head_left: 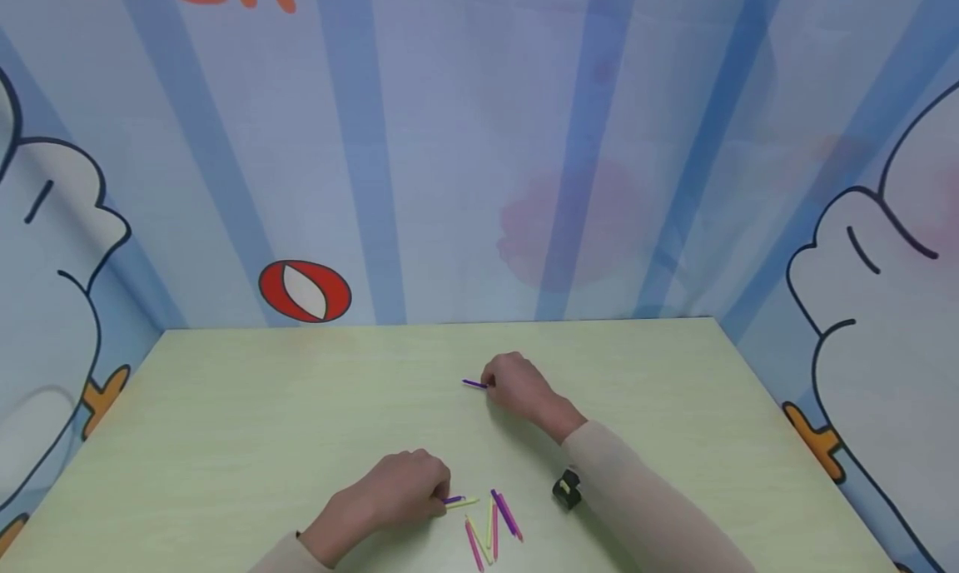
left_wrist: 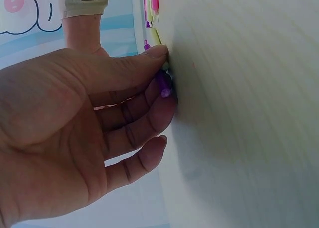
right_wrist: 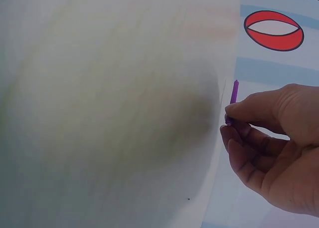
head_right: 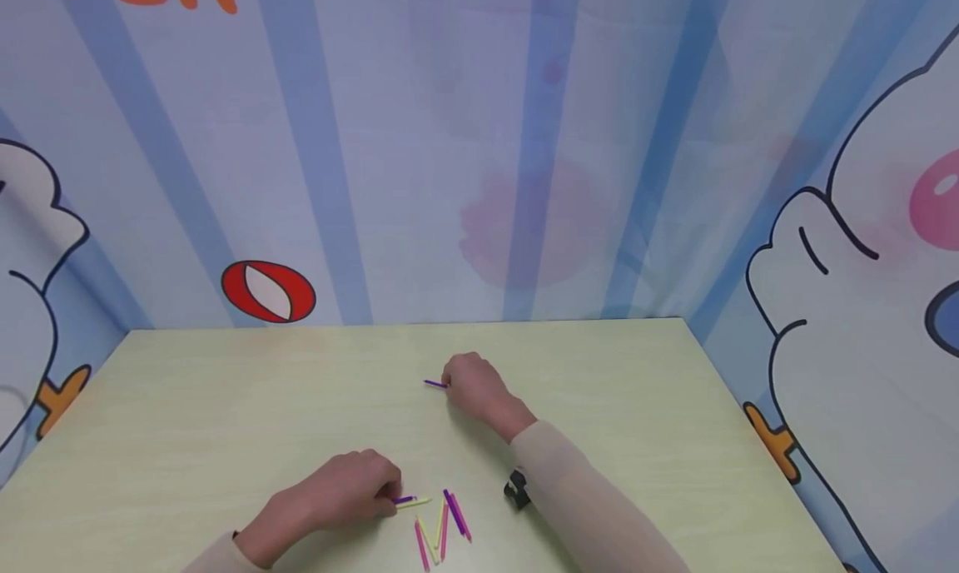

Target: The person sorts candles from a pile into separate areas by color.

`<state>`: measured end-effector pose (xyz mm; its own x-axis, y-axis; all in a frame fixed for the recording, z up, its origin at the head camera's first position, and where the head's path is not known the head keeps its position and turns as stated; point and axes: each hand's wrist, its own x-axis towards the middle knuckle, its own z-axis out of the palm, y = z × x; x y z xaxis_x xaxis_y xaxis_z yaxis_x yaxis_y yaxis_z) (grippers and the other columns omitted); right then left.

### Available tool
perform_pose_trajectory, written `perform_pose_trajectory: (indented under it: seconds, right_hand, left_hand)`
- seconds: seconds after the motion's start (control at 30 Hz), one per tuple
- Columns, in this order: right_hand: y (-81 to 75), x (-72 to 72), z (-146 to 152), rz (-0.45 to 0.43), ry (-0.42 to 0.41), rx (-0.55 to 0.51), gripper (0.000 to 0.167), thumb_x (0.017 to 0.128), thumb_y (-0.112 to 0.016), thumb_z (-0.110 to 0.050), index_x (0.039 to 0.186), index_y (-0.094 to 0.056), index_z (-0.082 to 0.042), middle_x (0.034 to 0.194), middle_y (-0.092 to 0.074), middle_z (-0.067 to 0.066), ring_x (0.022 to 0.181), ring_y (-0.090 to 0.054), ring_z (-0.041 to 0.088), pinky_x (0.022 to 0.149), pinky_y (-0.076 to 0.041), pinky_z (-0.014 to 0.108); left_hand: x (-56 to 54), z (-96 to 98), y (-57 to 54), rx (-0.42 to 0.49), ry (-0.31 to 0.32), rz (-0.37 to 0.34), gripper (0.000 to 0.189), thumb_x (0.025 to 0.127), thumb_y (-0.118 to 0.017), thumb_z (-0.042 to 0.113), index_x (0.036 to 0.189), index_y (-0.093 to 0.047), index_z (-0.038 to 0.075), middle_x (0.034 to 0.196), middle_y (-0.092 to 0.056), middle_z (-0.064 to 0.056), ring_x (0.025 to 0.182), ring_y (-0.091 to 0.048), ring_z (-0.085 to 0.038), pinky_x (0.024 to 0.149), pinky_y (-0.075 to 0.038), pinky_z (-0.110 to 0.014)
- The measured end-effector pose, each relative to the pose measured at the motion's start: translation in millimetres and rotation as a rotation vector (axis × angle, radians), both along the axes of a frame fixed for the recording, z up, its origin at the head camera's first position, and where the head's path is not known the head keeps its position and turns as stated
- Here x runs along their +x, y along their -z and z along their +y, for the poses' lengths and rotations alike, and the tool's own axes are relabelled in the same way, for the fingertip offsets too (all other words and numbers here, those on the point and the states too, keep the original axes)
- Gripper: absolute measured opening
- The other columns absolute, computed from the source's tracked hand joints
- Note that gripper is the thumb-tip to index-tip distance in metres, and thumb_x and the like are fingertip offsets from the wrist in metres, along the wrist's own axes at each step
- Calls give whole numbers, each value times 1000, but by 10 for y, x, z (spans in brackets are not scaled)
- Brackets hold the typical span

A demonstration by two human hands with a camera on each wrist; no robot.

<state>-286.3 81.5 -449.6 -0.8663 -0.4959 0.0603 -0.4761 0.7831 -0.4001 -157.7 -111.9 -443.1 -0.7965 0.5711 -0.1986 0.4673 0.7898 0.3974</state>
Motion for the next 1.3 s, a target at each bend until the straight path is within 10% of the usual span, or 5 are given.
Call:
perform_pose_trajectory:
  seconds: [1.3]
  right_hand:
    - [42, 32, -49, 28, -44, 16, 18, 89, -63, 7, 87, -78, -3, 85, -72, 7, 75, -61, 17, 70, -52, 34]
  left_hand:
    - [0, 2, -6, 7, -11, -23, 11, 87, -76, 15, 79, -69, 16, 68, -53, 11, 62, -46, -6, 60, -42, -25]
